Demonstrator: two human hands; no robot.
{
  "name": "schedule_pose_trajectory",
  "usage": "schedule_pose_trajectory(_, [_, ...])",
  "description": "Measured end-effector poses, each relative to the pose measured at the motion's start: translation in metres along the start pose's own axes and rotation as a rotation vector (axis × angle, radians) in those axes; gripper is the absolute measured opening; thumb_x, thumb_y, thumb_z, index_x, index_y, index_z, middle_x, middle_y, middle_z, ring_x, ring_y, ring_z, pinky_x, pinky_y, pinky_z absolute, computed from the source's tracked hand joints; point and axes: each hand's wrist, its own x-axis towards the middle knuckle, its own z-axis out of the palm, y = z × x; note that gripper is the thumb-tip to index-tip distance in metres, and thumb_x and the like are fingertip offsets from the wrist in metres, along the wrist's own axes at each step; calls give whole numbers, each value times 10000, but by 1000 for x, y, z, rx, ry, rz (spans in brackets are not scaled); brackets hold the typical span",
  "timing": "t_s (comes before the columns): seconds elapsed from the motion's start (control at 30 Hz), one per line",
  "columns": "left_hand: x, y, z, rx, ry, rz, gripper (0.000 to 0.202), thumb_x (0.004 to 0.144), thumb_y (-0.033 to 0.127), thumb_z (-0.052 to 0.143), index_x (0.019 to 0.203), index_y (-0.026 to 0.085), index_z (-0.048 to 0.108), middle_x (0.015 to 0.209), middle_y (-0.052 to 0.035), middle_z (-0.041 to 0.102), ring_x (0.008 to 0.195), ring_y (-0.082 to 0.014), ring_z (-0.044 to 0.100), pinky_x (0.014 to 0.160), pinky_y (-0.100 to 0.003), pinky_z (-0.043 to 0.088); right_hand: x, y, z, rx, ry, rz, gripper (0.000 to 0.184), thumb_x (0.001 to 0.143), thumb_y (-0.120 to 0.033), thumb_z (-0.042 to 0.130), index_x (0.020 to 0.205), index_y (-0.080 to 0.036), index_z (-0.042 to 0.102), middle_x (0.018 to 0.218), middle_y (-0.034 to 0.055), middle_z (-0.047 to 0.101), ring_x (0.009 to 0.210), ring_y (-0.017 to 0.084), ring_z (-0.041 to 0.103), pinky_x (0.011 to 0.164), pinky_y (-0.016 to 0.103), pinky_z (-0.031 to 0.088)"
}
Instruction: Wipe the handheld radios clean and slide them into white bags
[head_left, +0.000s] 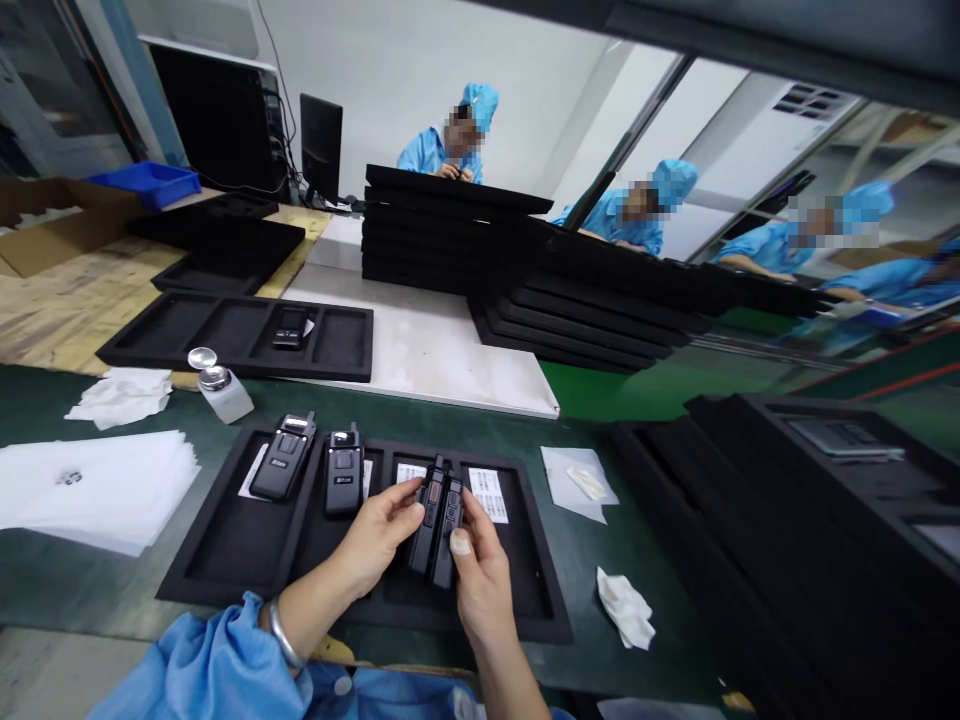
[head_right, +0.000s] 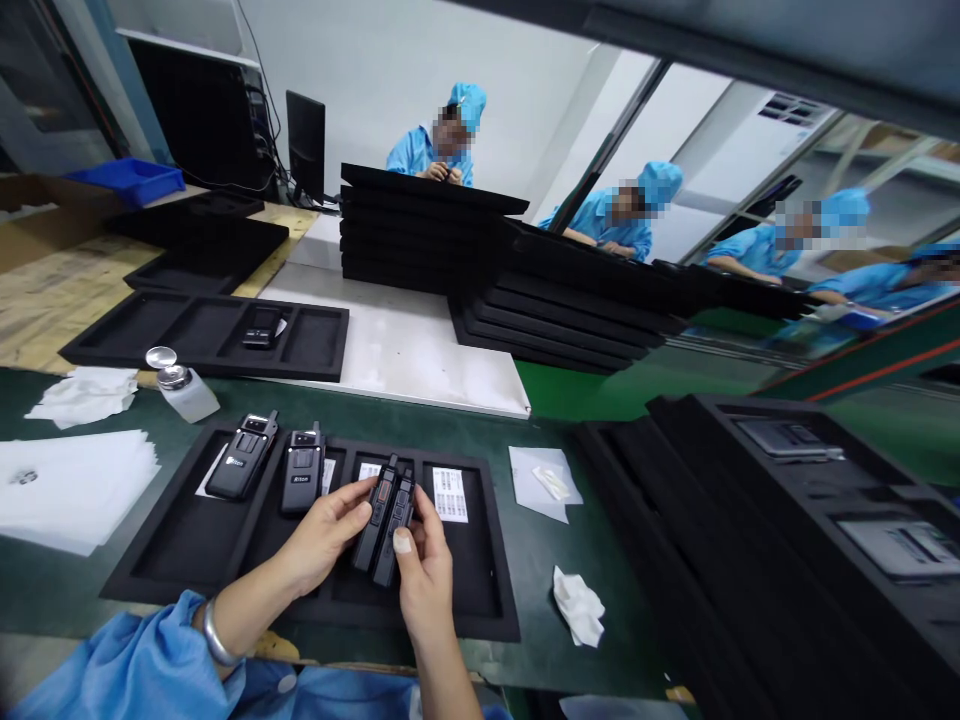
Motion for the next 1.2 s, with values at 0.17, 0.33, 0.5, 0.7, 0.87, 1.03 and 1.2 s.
schedule_pose_trajectory(0.17, [5, 4, 0, 62, -23, 17, 602, 741, 399, 798, 1256, 147, 616, 1197, -141, 675, 1161, -286, 603, 1085, -450, 383, 4, -3, 1, 80, -49, 32, 636, 814, -434, 734, 1372, -225, 510, 1328, 116, 590, 1156, 283, 597, 990, 451, 489])
schedule_pose_trajectory(0.33, [2, 14, -6, 179, -138, 142, 971, 617, 175, 858, 1464, 229, 386, 1292, -128, 616, 1181, -286, 590, 1076, -463, 398, 9, -20, -4, 191, -218, 2, 792, 709, -253, 841, 1406, -289, 468, 1386, 97, 543, 1259, 294, 525, 1065, 484, 431])
schedule_pose_trajectory(0.5, [-23, 16, -13, 561, -220, 296, 838, 720, 33, 667, 1463, 310, 395, 1443, -53, 509, 1341, -246, 458, 1158, -426, 317, -8, -14, -12, 49, -251, -68, 676, 762, -234, 793, 1376, -291, 518, 1438, 94, 490, 1315, 307, 466, 1111, 482, 378])
schedule_pose_trajectory(0.7, [-37, 14, -14, 781, -266, 397, 800, 730, 10, 560, 1458, 307, 411, 1491, -15, 447, 1379, -237, 409, 1181, -421, 287, -23, -5, -14, 0, -218, -92, 680, 778, -259, 775, 1398, -272, 497, 1454, 110, 469, 1321, 326, 455, 1103, 512, 378])
schedule_pose_trajectory(0.87, [-36, 15, -11, 757, -271, 370, 697, 843, 106, 541, 1491, 280, 352, 1550, -33, 348, 1434, -233, 309, 1202, -418, 222, -19, -11, -9, 5, -218, -57, 682, 819, -264, 739, 1434, -271, 443, 1488, 95, 426, 1362, 302, 403, 1135, 505, 326])
schedule_pose_trajectory(1.03, [-21, 7, 4, 704, -98, 332, 746, 807, 191, 659, 1488, 229, 357, 1535, -95, 371, 1421, -267, 326, 1191, -437, 224, -13, -6, -3, 14, -202, -88, 675, 864, -329, 691, 1464, -240, 395, 1512, 102, 388, 1391, 286, 358, 1160, 491, 279])
schedule_pose_trajectory(1.2, [0, 12, 8, 322, 146, 278, 472, 802, 312, 713, 1249, 212, 601, 1267, -86, 638, 1248, -265, 528, 1128, -391, 319, 4, 3, -5, 23, -26, -100, 617, 851, -377, 688, 1406, -203, 479, 1422, 112, 506, 1313, 286, 468, 1145, 504, 298])
